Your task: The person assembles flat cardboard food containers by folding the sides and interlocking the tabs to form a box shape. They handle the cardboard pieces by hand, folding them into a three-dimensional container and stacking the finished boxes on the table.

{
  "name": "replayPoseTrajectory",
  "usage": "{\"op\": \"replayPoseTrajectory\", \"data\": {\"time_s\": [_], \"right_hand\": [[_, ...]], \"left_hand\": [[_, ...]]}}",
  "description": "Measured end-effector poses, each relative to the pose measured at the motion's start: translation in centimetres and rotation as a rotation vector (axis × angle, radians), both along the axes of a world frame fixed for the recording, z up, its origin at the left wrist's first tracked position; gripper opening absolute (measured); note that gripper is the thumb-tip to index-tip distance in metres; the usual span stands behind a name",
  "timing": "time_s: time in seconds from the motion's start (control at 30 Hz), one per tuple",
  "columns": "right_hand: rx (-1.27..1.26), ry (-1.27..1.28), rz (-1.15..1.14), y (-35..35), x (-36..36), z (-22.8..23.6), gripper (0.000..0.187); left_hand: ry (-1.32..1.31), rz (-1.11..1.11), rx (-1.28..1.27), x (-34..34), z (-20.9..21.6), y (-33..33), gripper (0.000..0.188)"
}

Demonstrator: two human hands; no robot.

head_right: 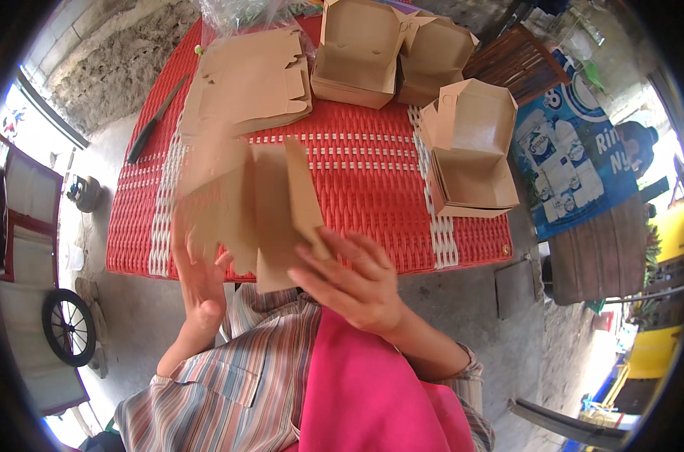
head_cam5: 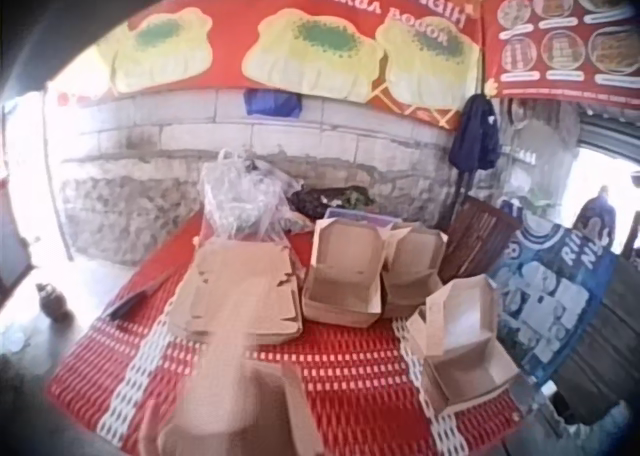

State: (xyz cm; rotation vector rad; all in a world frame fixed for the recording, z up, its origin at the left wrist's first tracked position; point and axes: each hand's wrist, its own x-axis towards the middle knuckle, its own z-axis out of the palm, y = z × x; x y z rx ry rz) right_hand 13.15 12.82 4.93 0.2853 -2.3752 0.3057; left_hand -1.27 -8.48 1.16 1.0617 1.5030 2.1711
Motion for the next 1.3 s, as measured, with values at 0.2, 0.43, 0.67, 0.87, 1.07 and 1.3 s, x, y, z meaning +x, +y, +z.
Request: {"op": "replayPoseTrajectory", "data": {"time_s": [0.2,0.43,0.67,0.87,1.07,1.3], "right_hand": [[-0.121,-0.176,0.109,-1.4,-0.7,-2.8,0.046],[-0.183,-0.257,-0.282,-0.9,-0.3,-3.1,0.054],[-0.201,-0.129,-0.246,0.2,-1.5,-4.2,0.053],[0.115,-0.218,-0.026,-0.7,-2.0,-2.2,0.037],[-0.184,-0.346,0.076,1.2,-1.5,-4.1,0.024],[-0.060,-0.348,-0.130,0.2,-0.3,-3.6,0.028]], "left_hand": [[-0.235,0.266,-0.140,-0.2,0.9,-0.1,0.071],[-0.314,0.384,-0.260,-2.0,-1.8,-0.5,0.048],[-0.205,0.500,-0.291,-0.7,-0.2,0.4,0.072],[0.365,0.776,-0.447,-0.6,-0.8,1.0,0.092],[0.846,0.998,-0.674,-3.1,-0.2,0.5,0.081],[1.184,0.033,-0.940,-1.9,1.9,0.5,0.055]]}}
